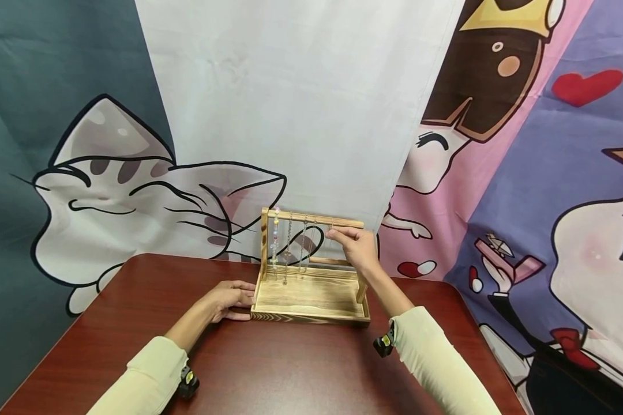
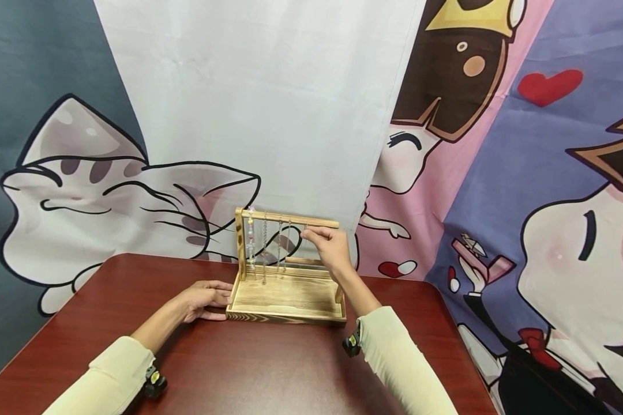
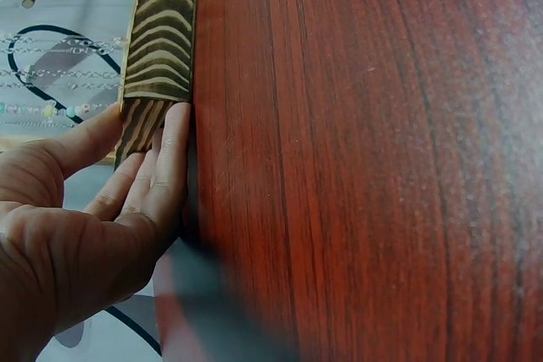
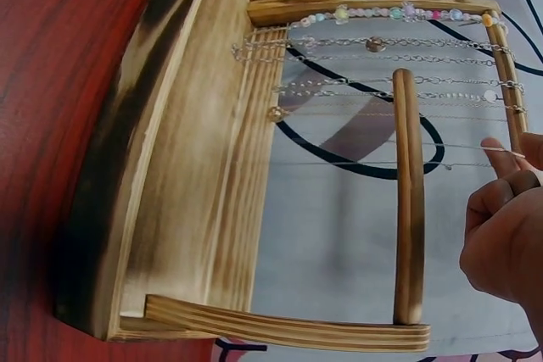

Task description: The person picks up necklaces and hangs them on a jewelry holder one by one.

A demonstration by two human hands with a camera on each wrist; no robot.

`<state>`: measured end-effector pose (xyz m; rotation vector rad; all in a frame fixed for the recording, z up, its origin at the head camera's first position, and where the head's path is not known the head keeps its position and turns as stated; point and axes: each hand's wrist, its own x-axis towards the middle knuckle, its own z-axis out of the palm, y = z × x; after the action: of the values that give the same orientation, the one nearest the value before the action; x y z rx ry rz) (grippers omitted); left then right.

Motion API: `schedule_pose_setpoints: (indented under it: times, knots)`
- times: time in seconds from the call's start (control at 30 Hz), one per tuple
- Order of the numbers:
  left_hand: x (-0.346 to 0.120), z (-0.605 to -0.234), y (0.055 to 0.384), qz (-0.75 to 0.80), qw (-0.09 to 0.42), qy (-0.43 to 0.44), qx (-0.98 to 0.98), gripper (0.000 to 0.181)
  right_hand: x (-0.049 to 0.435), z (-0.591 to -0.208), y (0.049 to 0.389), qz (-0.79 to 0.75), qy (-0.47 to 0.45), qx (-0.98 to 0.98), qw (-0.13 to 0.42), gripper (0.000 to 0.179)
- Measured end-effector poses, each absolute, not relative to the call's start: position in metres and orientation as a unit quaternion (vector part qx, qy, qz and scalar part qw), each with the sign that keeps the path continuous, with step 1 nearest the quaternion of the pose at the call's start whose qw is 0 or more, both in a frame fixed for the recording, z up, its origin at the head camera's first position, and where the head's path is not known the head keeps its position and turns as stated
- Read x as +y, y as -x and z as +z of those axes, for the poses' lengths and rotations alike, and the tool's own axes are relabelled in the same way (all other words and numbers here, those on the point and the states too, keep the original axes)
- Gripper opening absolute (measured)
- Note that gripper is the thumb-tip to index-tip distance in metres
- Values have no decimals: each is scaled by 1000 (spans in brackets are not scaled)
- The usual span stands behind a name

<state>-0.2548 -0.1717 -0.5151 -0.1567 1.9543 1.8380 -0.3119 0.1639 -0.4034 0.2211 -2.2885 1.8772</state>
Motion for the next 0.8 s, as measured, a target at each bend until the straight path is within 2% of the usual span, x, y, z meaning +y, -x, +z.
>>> schedule_pose_setpoints:
  times: [0.57,0.8]
  knots:
    - [-171,-510,253,656,224,51,719,61,184,-413,292,676,-60,-730,83,40]
    - [-174,-510,253,651,221,44,725,60,202,-416,278,679,-67,-723,105,36]
